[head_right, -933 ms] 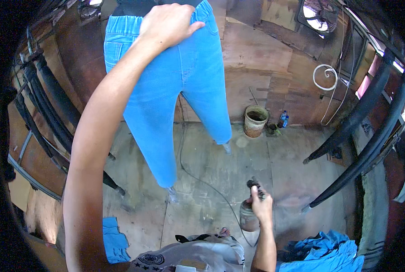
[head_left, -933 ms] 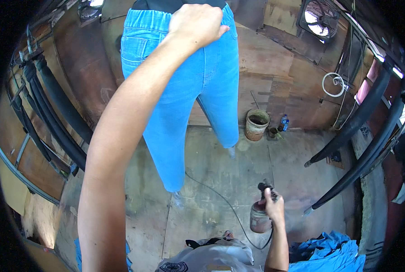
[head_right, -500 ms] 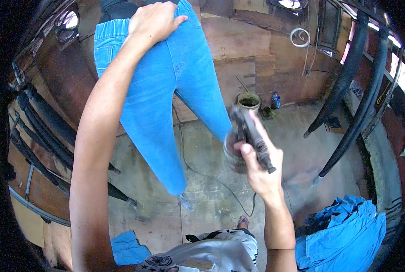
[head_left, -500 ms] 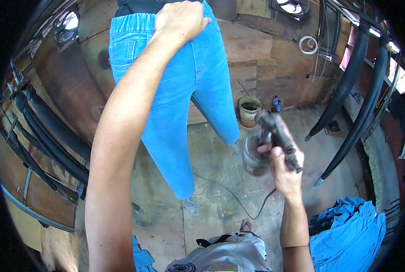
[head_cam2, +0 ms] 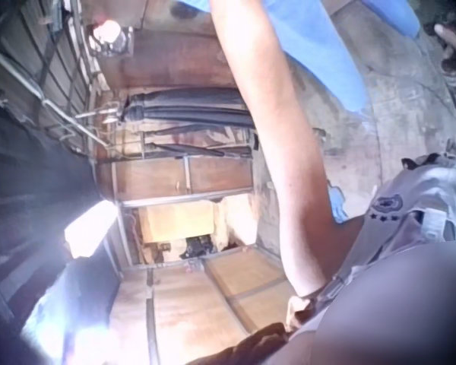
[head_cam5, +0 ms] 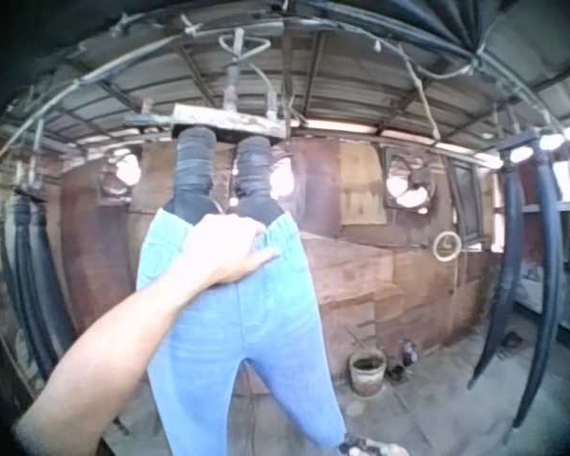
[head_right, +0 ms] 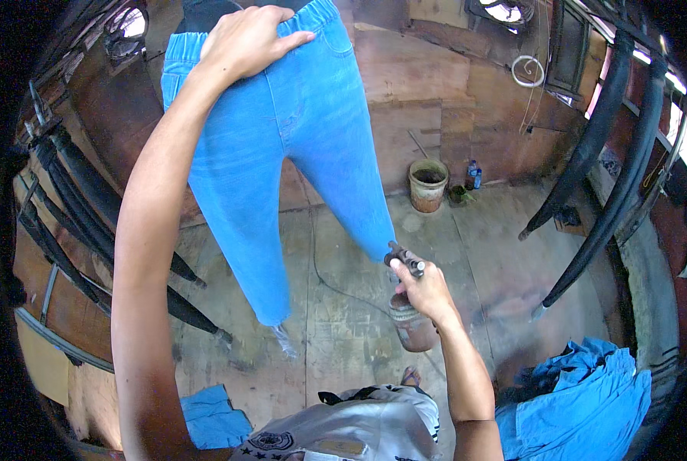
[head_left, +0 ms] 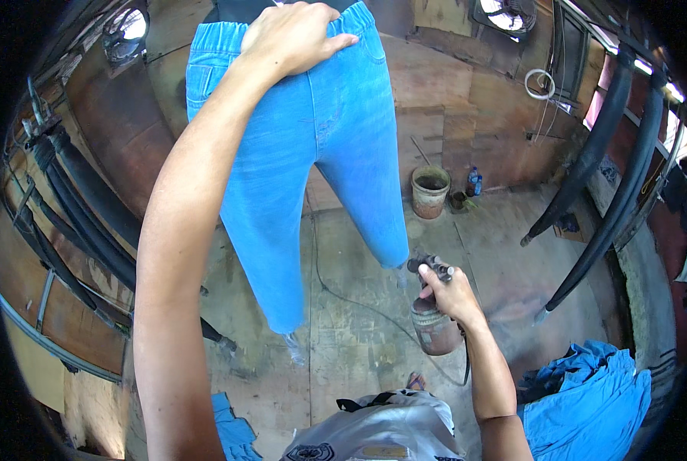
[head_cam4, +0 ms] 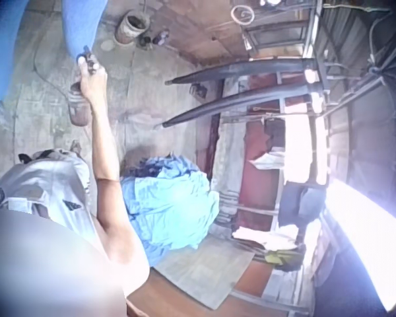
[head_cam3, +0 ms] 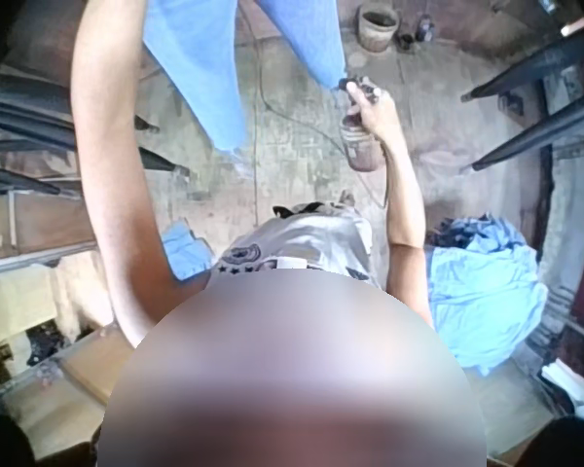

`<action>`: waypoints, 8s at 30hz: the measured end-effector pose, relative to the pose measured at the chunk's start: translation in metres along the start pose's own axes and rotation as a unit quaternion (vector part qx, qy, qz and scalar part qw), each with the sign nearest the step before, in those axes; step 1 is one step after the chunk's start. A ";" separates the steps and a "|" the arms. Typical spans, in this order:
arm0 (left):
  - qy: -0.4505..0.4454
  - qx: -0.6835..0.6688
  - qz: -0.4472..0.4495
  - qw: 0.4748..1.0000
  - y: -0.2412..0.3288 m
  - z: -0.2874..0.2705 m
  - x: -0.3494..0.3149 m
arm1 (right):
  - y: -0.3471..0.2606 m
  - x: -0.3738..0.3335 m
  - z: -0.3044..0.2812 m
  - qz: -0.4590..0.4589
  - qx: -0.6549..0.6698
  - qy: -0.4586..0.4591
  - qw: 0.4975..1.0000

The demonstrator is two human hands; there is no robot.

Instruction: The person repeatedly picks up light blue denim pants from a pile, hangs them on a vertical stand, and sprays them with a handheld spray gun. After spraying, the person removes the pants and returns them to the pile, then repeats the process with another pair.

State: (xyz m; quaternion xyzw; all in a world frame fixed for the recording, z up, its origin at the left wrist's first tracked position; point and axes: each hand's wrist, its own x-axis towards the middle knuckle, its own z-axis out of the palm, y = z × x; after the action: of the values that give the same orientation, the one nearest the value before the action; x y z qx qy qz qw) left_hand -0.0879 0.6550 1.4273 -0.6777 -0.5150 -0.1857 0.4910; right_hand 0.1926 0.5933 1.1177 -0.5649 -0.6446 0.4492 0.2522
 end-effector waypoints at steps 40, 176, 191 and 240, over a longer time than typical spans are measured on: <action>0.112 -0.400 -0.259 0.872 -0.067 0.003 -0.013 | -0.052 -0.073 0.048 -0.218 0.309 -0.007 0.926; 0.034 -0.303 -0.466 0.831 -0.035 -0.024 0.017 | -0.089 -0.069 0.038 -0.226 0.127 0.033 0.965; 0.010 -0.245 -0.476 0.845 -0.027 -0.031 0.023 | -0.088 -0.084 0.052 -0.167 0.098 0.007 0.981; 0.202 0.151 0.233 0.939 0.073 0.018 0.280 | 0.103 0.071 -0.179 -0.146 0.181 0.105 0.967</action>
State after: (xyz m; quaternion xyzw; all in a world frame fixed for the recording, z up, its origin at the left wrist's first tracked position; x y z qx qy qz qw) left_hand 0.0845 0.8159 1.5969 -0.6449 -0.2545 -0.1186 0.7108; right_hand 0.3760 0.7098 1.0999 -0.4535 -0.5977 0.4549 0.4798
